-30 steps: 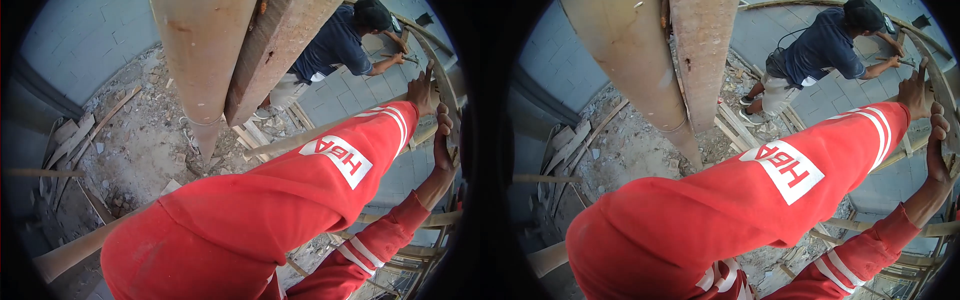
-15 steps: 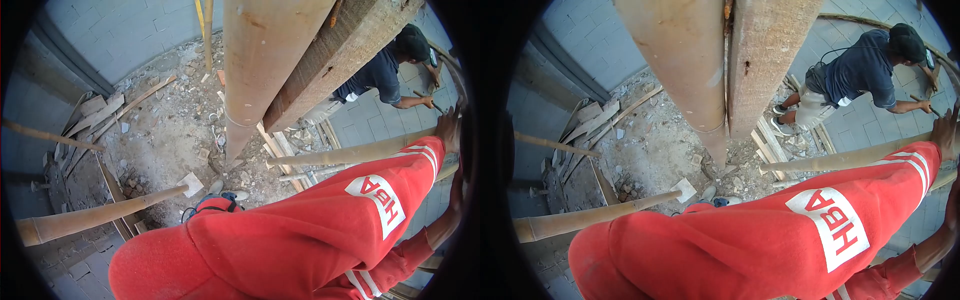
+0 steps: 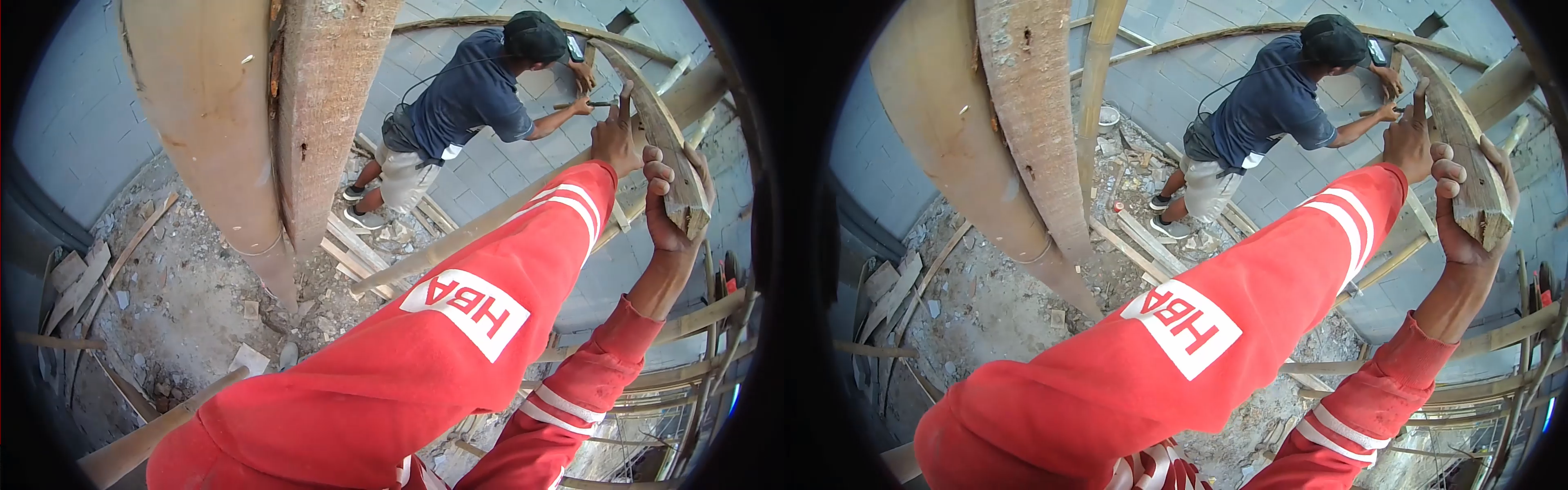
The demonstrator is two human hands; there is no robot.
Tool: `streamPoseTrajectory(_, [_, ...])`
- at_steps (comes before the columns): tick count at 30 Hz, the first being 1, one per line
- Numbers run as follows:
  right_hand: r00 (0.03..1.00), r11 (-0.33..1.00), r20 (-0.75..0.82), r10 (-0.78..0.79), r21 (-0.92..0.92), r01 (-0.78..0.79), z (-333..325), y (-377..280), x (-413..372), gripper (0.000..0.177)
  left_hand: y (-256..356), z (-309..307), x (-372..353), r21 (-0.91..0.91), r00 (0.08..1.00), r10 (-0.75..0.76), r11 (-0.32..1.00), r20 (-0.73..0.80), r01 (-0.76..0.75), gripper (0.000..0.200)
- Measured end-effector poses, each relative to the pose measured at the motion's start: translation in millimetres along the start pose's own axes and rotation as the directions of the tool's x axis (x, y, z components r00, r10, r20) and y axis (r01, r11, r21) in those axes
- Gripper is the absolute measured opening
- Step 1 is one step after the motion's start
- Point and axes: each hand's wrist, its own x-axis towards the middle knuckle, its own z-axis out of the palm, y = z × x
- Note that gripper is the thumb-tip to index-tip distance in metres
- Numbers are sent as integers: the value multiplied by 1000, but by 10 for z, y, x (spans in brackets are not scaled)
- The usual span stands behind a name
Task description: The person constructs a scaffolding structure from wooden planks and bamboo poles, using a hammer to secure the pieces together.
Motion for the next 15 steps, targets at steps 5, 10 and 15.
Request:
streamPoseTrajectory(5, [1000, 1000, -25, -16, 8, 17, 90, 41, -29, 54, 15, -62, -37, -31, 999, 29, 999, -15, -30, 145])
streamPoseTrajectory(10, [1000, 1000, -24, -5, 25, 5, 83, 34, -22, 54, 26, -83, -40, -37, 1000, 22, 999, 11, -21, 142])
streamPoseTrajectory(15, [1000, 1000, -21, -15, 19, 16, 114, 66, -35, 55, 13, -80, -57, -62, 998, 45, 997, -32, -47, 138])
